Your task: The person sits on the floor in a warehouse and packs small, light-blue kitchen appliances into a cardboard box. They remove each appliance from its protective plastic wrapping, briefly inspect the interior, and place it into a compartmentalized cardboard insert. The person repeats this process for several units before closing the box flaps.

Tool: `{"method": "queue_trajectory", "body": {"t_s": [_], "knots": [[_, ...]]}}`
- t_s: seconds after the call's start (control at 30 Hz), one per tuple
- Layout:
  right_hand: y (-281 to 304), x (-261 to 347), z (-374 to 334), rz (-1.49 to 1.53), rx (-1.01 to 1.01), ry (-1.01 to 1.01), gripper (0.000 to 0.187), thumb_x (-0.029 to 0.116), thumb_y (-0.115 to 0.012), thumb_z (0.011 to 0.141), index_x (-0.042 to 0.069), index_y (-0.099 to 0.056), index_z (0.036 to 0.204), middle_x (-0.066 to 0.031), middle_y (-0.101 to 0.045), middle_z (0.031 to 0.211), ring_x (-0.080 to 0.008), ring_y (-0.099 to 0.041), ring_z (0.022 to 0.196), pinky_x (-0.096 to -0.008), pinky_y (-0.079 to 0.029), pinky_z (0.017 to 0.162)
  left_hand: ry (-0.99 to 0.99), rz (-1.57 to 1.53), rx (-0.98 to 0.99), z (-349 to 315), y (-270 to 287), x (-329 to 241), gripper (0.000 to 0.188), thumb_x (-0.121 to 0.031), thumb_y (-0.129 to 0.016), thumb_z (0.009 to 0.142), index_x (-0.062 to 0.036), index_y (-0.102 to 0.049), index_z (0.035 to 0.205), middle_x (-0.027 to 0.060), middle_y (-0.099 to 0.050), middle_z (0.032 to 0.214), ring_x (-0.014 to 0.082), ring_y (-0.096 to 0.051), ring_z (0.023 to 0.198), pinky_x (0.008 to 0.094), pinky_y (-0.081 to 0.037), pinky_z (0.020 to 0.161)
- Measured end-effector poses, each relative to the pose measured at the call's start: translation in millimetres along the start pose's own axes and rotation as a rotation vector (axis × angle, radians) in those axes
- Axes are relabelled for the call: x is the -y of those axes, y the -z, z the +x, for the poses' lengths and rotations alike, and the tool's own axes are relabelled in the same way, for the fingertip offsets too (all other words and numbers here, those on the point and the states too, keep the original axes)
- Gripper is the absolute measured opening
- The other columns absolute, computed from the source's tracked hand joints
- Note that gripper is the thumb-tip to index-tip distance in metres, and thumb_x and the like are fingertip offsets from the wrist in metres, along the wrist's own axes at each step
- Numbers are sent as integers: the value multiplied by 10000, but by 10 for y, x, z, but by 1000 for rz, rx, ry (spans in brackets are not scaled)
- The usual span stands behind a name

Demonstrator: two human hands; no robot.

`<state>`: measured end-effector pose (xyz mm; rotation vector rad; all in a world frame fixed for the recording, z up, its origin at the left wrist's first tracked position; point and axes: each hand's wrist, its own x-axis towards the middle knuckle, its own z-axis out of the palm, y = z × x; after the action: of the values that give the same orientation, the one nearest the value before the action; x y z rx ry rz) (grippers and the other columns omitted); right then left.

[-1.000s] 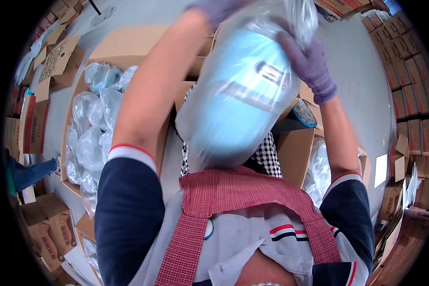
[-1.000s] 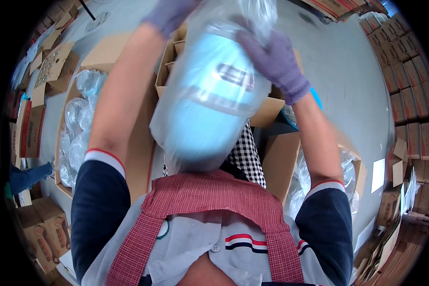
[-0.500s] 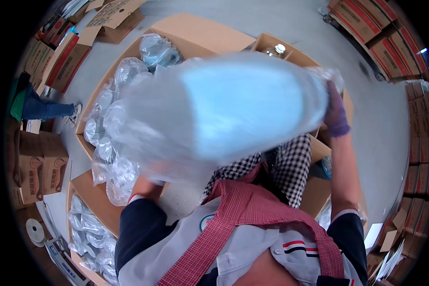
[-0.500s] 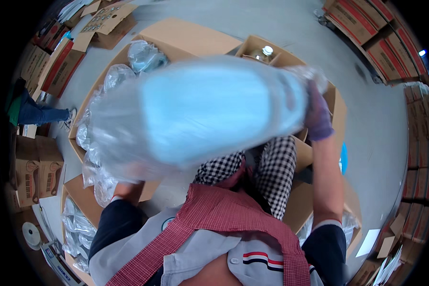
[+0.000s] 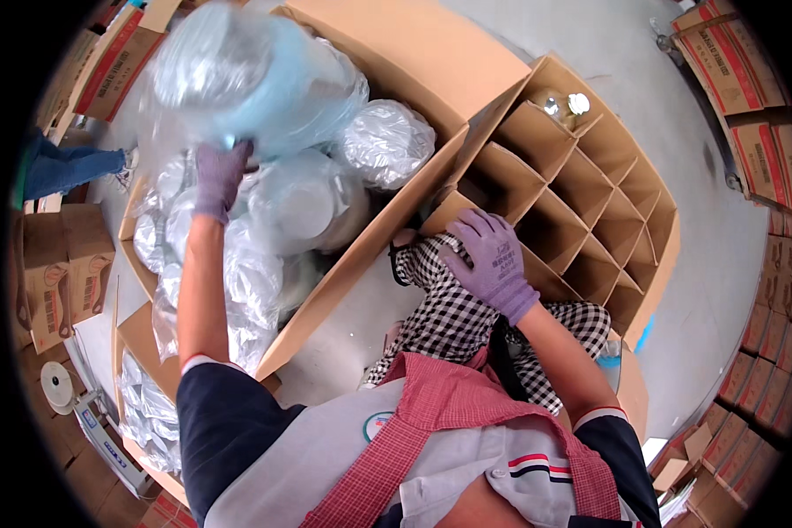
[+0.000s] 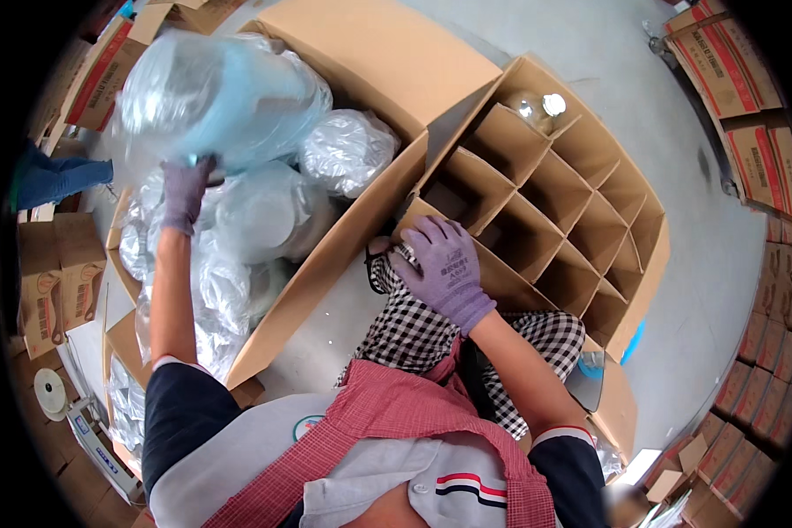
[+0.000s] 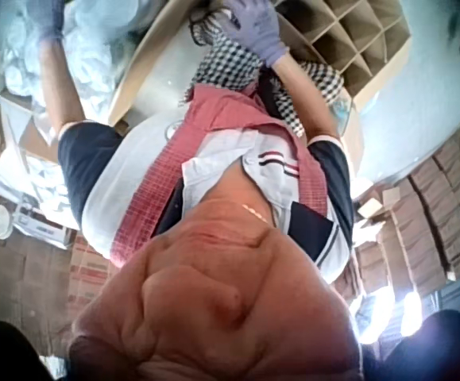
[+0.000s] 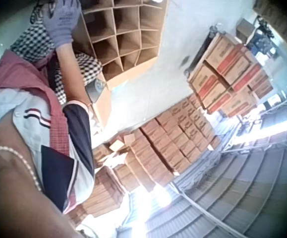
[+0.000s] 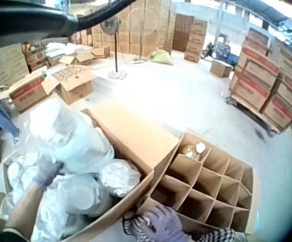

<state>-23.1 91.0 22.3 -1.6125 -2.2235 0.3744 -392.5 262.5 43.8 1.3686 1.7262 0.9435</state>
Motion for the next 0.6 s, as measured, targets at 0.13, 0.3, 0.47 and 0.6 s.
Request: {"method": "queue_trajectory", "body": {"t_s": [0.13, 0.3, 0.47, 0.6], "knots": [[-4, 22, 229, 58, 60, -22, 340, 297, -662, 789, 51, -607, 1018, -122, -593, 1070, -311, -553, 1064, -418, -422, 926, 29, 452, 161, 701, -498, 216, 319, -248, -646, 777, 70, -657, 798, 192, -652, 678, 269, -662, 625, 390, -539, 628], [-7, 83, 423, 167, 26, -12, 355, 330, -658, 788, 65, -606, 1018, -110, -599, 1088, -291, -560, 1058, -431, -420, 927, 112, 598, 305, 946, -984, 878, 352, -297, -615, 752, 26, -673, 877, 229, -682, 874, 375, -662, 809, 426, -517, 786], [-62, 25, 510, 239, 26, 3, 384, 259, -682, 748, 38, -598, 1050, -115, -595, 1133, -296, -565, 1055, -424, -429, 925, 25, 798, 1023, 905, -774, 280, 357, -345, -630, 829, -58, -692, 1033, 168, -675, 996, 227, -620, 920, 352, -479, 857], [-73, -36, 540, 298, -13, -15, 373, 226, -704, 714, 26, -609, 1014, -128, -609, 1075, -305, -589, 1007, -437, -451, 890, -118, -137, 441, 1598, -365, -835, 269, -166, -561, 922, 51, -642, 1059, 90, -676, 945, 152, -637, 880, 279, -500, 820]]}}
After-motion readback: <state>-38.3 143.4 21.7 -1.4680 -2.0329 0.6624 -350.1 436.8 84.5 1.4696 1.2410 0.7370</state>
